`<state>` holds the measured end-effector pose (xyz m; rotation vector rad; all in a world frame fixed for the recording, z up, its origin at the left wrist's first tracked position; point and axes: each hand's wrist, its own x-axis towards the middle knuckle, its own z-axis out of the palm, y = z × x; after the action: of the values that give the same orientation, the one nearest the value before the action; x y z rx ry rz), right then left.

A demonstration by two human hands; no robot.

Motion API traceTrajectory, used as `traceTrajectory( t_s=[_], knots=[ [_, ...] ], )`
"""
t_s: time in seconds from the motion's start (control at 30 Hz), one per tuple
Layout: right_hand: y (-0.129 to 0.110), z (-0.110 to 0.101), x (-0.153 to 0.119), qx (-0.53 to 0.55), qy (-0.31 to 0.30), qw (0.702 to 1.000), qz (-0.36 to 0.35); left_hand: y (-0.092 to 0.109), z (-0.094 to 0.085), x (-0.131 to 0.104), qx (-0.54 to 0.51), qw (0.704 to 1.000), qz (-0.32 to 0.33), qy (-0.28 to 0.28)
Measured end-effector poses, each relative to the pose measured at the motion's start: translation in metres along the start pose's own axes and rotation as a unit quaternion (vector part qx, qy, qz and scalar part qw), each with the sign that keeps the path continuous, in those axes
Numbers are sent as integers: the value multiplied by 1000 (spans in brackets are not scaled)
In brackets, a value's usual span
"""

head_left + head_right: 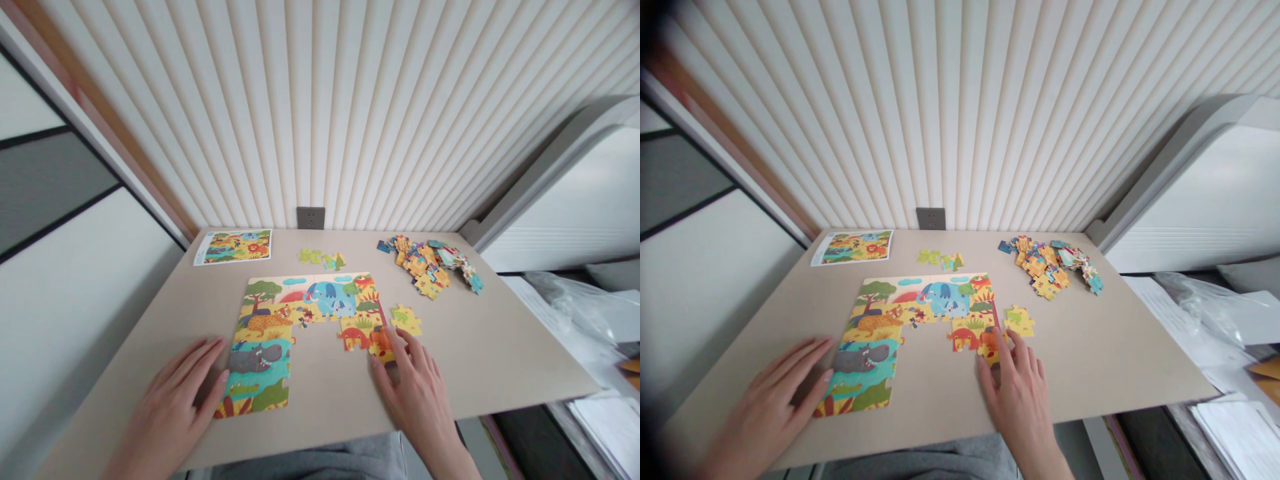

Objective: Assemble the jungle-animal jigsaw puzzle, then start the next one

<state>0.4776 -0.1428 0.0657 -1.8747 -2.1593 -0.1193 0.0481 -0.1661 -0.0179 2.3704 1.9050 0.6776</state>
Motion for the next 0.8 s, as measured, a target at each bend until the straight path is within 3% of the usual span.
traceTrajectory(
  t_s=[0.4,0.6,0.8],
  knots=[
    [25,-3,-1,22,-7,1000,14,8,-5,4,5,1000,3,8],
    [61,0,1,31,-1,999,36,8,-4,3,7,1000,-1,7],
    [99,2,21,27,21,999,5,9,-6,5,5,1000,1,19]
  ],
)
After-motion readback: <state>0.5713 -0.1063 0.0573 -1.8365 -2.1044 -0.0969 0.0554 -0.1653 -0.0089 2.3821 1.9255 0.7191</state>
